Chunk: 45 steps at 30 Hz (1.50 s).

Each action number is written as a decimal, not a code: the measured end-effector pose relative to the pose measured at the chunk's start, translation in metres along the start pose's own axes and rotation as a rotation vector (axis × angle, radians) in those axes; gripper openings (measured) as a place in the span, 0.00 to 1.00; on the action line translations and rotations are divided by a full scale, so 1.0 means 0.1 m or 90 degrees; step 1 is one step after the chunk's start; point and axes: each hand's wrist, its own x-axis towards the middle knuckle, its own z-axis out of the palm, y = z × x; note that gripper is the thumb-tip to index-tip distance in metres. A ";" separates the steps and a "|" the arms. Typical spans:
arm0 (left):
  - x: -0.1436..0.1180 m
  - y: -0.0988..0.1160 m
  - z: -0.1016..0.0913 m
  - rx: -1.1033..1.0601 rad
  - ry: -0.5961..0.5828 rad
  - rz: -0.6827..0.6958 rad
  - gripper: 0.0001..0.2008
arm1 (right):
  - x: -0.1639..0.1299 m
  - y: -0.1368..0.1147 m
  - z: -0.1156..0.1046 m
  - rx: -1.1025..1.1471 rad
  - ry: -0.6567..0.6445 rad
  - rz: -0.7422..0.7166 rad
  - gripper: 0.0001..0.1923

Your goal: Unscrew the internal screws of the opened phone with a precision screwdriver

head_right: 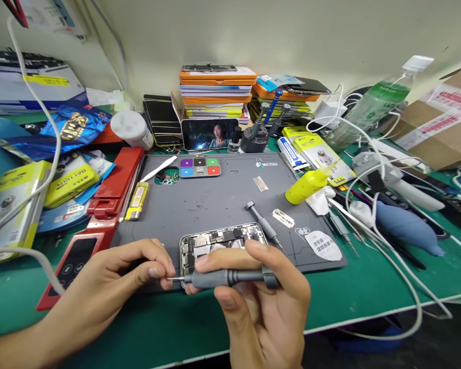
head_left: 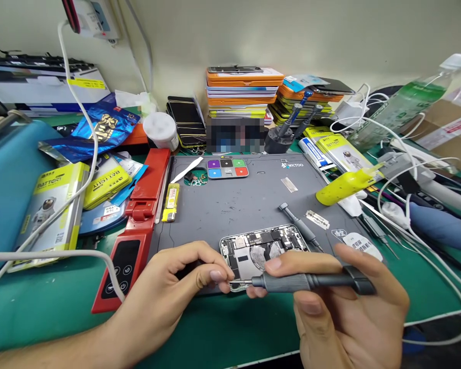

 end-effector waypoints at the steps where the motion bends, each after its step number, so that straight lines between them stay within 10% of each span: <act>1: 0.00 0.00 0.00 0.000 -0.002 -0.002 0.11 | 0.00 0.00 0.01 -0.004 0.000 -0.002 0.21; 28: -0.02 -0.01 -0.01 -0.006 -0.002 0.008 0.10 | -0.11 0.02 0.00 0.099 0.003 0.082 0.24; 45: -0.02 0.02 -0.01 -0.038 -0.017 0.028 0.11 | -0.01 -0.03 0.00 0.249 0.010 0.301 0.17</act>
